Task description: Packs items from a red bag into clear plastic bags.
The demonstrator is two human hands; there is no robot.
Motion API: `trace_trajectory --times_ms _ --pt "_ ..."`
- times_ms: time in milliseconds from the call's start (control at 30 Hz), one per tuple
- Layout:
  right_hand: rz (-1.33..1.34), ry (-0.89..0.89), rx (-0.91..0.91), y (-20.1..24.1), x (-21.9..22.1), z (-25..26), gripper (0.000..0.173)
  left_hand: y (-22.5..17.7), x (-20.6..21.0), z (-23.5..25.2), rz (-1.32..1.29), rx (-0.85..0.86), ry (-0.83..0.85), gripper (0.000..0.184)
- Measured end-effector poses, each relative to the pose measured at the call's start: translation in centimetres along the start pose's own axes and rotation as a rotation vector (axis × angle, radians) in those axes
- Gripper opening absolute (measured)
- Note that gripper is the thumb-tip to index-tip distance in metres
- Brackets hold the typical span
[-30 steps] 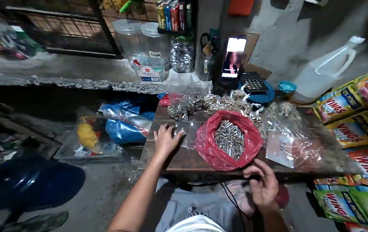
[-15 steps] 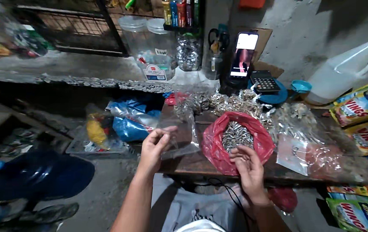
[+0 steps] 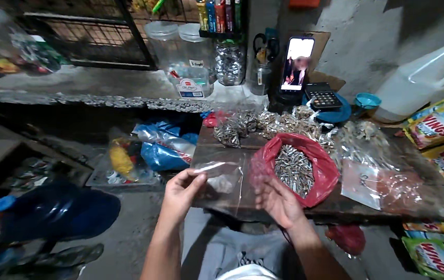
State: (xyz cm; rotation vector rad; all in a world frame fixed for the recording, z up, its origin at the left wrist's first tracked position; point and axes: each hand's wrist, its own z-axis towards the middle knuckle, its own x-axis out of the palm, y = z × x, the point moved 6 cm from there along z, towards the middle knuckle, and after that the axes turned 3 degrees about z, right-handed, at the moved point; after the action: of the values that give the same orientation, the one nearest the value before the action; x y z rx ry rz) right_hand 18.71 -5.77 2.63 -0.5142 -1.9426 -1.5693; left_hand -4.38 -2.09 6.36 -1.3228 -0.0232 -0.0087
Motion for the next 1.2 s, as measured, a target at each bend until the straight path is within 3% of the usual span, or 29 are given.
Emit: trace_trajectory --times_ms 100,233,533,1133,1200 --pt "-0.135 -0.167 -0.142 2.1 -1.1 -1.2 0.03 0.2 -0.4 0.1 0.066 0.005 -0.035 0.012" --pt "-0.251 -0.231 -0.276 3.5 -1.9 -2.4 0.028 0.2 0.2 0.1 0.081 -0.021 -0.03 0.012" --pt "-0.415 -0.343 -0.35 4.8 -3.1 -2.9 0.018 0.4 0.2 0.5 0.044 0.023 -0.028 0.014" --pt "-0.458 -0.336 -0.52 5.2 -3.0 -3.1 0.019 2.4 0.9 0.1 0.09 -0.094 -0.042 0.011" --pt "-0.516 -0.356 -0.563 5.3 -2.7 -3.1 0.016 2.3 0.3 0.3 0.215 0.01 -0.106 0.027"
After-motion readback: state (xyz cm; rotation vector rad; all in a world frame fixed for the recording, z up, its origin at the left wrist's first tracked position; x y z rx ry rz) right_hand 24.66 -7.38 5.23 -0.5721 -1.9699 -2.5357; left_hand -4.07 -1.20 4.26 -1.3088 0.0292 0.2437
